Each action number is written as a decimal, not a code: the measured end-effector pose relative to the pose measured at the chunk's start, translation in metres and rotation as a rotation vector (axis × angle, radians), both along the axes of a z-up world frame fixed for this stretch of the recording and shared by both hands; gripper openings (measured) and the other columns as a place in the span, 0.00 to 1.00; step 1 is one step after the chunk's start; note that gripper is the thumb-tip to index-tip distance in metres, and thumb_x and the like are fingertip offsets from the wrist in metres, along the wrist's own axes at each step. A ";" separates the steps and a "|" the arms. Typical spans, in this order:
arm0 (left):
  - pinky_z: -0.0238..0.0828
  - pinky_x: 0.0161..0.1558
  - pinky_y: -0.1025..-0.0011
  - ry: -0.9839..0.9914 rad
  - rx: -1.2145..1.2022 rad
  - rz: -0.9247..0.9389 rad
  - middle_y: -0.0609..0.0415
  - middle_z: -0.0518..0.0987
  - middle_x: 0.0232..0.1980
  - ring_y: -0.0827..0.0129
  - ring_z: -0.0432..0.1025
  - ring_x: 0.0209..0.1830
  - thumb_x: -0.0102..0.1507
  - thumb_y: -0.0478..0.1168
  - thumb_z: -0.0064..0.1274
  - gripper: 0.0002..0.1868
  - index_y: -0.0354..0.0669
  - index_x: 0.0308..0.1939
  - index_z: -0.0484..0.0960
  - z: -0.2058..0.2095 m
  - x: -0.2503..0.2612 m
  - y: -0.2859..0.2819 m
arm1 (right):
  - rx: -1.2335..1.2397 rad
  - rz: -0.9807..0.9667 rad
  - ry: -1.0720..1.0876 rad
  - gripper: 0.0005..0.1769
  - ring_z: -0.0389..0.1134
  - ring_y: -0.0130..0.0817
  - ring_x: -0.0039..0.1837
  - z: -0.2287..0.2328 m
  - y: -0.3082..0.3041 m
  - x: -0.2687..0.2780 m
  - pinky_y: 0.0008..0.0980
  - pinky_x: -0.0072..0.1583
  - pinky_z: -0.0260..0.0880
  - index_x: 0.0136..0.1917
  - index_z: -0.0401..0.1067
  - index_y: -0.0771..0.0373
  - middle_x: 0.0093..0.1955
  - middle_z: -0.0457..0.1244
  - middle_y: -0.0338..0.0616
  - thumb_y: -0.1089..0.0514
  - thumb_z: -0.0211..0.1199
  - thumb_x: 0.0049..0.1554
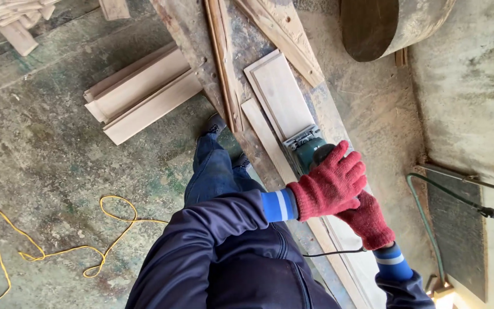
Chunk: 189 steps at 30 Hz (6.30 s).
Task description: Sanding a wooden plank on a workbench using a sanding block and then an electric orbit sander.
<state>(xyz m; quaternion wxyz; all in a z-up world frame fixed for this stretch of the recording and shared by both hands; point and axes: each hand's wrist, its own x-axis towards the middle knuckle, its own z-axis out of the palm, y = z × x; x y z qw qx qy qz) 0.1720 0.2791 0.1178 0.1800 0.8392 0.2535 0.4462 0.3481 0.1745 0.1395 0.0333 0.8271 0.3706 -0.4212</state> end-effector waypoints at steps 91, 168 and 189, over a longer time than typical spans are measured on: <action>0.57 0.62 0.38 0.267 -0.197 -0.337 0.48 0.77 0.41 0.54 0.66 0.40 0.53 0.69 0.47 0.32 0.45 0.40 0.80 0.001 0.053 -0.022 | 0.020 -0.149 -0.060 0.25 0.75 0.37 0.46 -0.017 -0.124 0.055 0.35 0.51 0.74 0.50 0.80 0.64 0.44 0.75 0.47 0.57 0.82 0.39; 0.74 0.37 0.49 0.274 -0.507 0.348 0.52 0.80 0.33 0.48 0.77 0.35 0.65 0.44 0.54 0.06 0.53 0.44 0.84 -0.116 -0.170 0.190 | -0.013 -0.131 -0.027 0.30 0.72 0.59 0.58 -0.001 0.140 -0.089 0.55 0.60 0.71 0.49 0.74 0.55 0.45 0.71 0.54 0.41 0.80 0.38; 0.74 0.42 0.51 1.261 -0.816 0.197 0.58 0.85 0.43 0.56 0.80 0.49 0.60 0.59 0.52 0.12 0.70 0.37 0.90 -0.102 -0.110 0.191 | -0.137 -0.196 -0.144 0.28 0.73 0.64 0.56 0.015 -0.049 0.008 0.57 0.58 0.73 0.45 0.75 0.61 0.43 0.72 0.62 0.47 0.82 0.37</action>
